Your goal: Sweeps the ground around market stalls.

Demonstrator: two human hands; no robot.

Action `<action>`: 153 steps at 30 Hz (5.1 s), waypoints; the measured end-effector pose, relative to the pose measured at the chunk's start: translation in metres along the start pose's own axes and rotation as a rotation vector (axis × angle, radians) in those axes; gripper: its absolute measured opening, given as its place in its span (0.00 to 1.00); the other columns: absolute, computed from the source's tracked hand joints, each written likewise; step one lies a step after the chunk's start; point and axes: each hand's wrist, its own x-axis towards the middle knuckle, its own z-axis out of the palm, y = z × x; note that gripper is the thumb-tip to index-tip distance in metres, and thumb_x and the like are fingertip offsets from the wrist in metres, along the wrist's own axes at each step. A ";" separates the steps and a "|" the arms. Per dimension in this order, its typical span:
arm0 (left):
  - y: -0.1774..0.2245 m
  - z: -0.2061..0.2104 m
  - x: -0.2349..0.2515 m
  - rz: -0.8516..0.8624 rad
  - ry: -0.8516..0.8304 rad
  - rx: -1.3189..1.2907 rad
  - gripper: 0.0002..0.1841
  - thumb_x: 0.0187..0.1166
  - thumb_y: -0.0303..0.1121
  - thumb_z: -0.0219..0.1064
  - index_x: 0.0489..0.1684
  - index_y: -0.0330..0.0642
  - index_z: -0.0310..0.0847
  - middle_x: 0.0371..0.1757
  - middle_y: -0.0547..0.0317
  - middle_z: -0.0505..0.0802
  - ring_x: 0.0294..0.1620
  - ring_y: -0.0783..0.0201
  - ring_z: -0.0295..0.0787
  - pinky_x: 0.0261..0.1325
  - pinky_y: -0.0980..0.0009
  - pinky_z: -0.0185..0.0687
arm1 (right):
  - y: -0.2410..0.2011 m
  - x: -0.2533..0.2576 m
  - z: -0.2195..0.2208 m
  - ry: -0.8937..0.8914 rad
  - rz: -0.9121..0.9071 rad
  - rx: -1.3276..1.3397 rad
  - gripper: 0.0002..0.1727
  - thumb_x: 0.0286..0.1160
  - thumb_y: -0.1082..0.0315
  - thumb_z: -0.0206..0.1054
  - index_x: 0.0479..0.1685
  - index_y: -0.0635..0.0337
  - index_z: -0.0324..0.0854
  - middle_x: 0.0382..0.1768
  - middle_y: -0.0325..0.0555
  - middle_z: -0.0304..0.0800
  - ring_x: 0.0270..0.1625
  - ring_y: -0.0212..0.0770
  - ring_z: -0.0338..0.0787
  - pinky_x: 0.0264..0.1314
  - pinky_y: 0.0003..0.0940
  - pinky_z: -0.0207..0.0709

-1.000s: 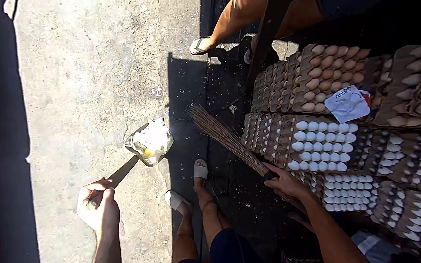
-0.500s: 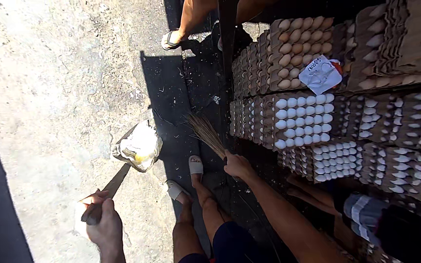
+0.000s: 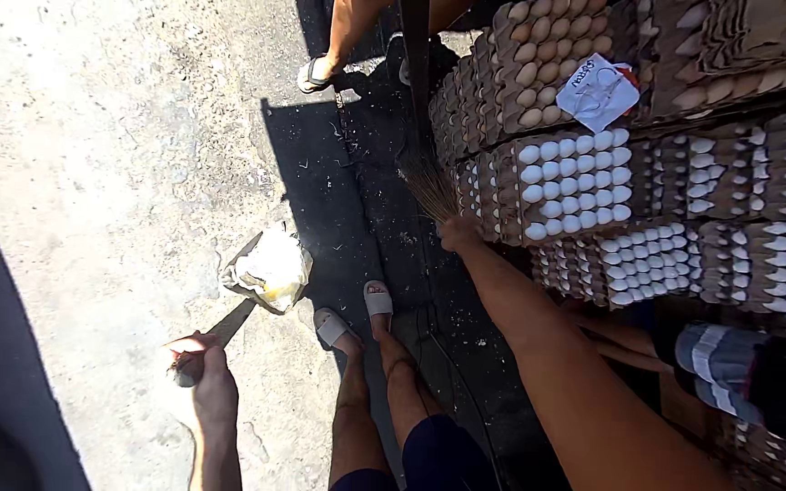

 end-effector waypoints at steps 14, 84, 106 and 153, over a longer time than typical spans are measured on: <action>-0.014 -0.029 -0.036 0.150 -0.087 0.146 0.07 0.65 0.26 0.63 0.38 0.35 0.78 0.44 0.53 0.90 0.51 0.62 0.89 0.62 0.62 0.85 | 0.136 -0.218 0.112 0.089 -0.130 0.142 0.47 0.72 0.57 0.68 0.95 0.25 0.50 0.66 0.58 0.87 0.60 0.64 0.91 0.56 0.69 0.81; 0.066 0.082 0.039 0.033 -0.034 0.238 0.06 0.62 0.26 0.60 0.35 0.40 0.77 0.46 0.54 0.92 0.64 0.52 0.88 0.80 0.52 0.76 | 0.086 0.092 -0.077 -0.040 -0.333 0.527 0.50 0.65 0.57 0.81 0.93 0.46 0.60 0.74 0.61 0.82 0.74 0.59 0.83 0.76 0.64 0.74; 0.058 0.089 -0.013 -0.015 0.098 0.281 0.03 0.66 0.26 0.61 0.32 0.41 0.79 0.44 0.56 0.92 0.63 0.55 0.89 0.74 0.54 0.83 | -0.048 0.010 -0.034 -0.226 -0.115 0.692 0.35 0.58 0.65 0.80 0.72 0.59 0.80 0.63 0.62 0.86 0.67 0.58 0.85 0.68 0.64 0.78; 0.001 0.011 -0.039 -0.356 0.814 0.027 0.08 0.56 0.20 0.63 0.31 0.40 0.75 0.39 0.55 0.91 0.49 0.56 0.90 0.61 0.58 0.87 | -0.302 0.052 -0.055 -0.374 -0.763 -0.314 0.42 0.58 0.59 0.81 0.81 0.51 0.74 0.61 0.60 0.89 0.62 0.60 0.90 0.66 0.68 0.79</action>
